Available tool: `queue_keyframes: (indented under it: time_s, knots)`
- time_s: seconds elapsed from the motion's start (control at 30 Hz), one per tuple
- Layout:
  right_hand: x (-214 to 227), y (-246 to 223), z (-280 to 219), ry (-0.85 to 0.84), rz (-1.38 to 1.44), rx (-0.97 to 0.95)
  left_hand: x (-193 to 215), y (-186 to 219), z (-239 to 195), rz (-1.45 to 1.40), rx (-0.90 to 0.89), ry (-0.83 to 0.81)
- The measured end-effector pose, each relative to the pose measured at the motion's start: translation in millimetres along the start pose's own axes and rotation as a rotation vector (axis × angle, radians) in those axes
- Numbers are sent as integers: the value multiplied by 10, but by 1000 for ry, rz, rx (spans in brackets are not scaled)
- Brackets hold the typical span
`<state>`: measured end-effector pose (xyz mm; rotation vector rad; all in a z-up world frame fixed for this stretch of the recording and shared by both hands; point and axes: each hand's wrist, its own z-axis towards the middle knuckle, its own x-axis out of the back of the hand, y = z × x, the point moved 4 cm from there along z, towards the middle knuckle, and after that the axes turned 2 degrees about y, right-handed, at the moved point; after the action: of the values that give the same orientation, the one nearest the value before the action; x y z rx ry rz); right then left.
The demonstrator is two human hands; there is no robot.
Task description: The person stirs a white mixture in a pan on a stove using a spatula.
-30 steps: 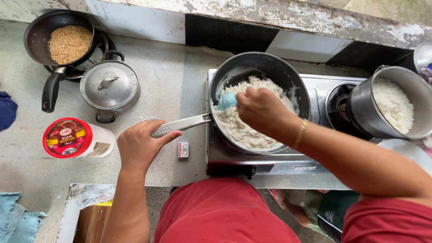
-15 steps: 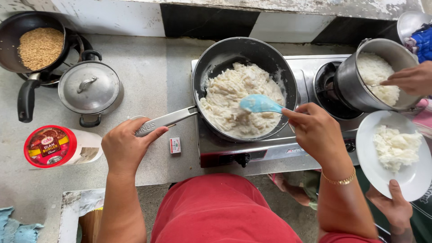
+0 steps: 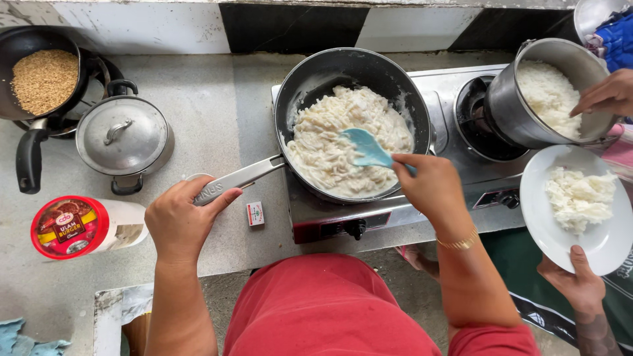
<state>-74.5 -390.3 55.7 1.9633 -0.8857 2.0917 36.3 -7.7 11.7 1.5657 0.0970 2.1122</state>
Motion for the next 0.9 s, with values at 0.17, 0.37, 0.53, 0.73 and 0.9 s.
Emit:
queue_keyframes:
  time_s: [0.17,0.37,0.53,0.73,0.9]
  knots:
    - [-255,-197,400,-9,-287,144,-16,-7,-8,-22,2,-3]
    - [7,-546,539,10,-588,345,-33,-25,-26,-21,-6,13]
    - [386,-393,527,227,-619,352,-44,-23,-11,-31,-4,7]
    - [142,-68,888,272,-690,260,-17,-2,-21,-58,-19,46]
    - [-181,146,1209,-66,-459,105,-41,15,11,-4,12,-10]
